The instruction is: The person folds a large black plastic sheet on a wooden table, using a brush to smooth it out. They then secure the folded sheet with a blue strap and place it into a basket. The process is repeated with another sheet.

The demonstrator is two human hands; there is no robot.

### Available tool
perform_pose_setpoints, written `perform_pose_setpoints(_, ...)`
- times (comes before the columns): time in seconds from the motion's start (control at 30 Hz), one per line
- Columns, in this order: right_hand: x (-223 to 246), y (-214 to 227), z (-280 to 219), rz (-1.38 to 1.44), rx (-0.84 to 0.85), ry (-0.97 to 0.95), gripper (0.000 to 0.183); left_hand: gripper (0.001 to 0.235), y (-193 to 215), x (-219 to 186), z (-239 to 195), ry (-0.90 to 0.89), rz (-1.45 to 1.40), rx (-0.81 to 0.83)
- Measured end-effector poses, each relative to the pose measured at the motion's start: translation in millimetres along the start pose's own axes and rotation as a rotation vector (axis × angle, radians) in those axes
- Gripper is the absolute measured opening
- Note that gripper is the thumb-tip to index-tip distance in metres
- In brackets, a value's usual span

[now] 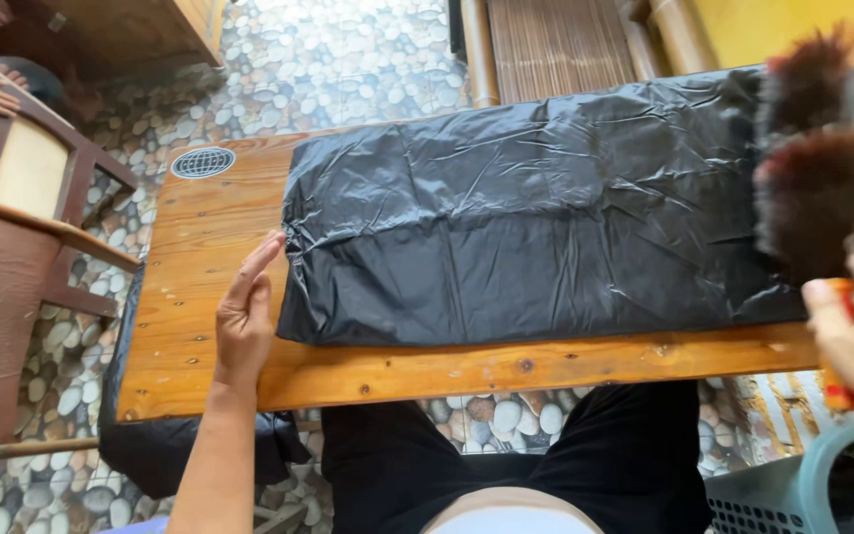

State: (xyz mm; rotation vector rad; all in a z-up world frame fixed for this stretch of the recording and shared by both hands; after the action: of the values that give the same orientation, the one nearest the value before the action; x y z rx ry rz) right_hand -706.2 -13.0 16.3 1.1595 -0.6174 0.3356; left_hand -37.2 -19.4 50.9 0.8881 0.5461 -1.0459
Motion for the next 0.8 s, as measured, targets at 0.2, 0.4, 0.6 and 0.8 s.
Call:
perform_pose_setpoints(0.2, 142, -55, -55, -0.601, 0.536, -0.368, 0.074, 0.027, -25, -10, -3, -0.15, 0.211, 0.2)
perform_pose_setpoints(0.4, 252, -145, -121, -0.543, 0.819, 0.002, 0.073, 0.026, -32, -4, -7, -0.217, 0.472, 0.235)
perform_pose_setpoints(0.6, 328, -159, -136, 0.127, 0.931, 0.348, 0.063, 0.025, -27, 8, -12, -0.223, 0.535, 0.14)
perform_pose_setpoints(0.8, 298, -179, -138, -0.154, 0.535, 0.275, 0.068, 0.026, -28, -5, -4, -0.096, 0.411, 0.176)
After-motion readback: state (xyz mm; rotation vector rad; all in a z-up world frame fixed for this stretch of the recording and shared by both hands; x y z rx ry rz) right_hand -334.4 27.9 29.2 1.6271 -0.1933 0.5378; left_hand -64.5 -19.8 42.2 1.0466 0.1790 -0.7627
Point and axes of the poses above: each hand's wrist, its own z-axis towards the middle knuckle, its own y-axis out of the back of the hand, x = y × z, the point moved 7 cm from there along z, towards the middle knuckle, and after that the axes turned 4 degrees about -y, right-handed, at the moved point
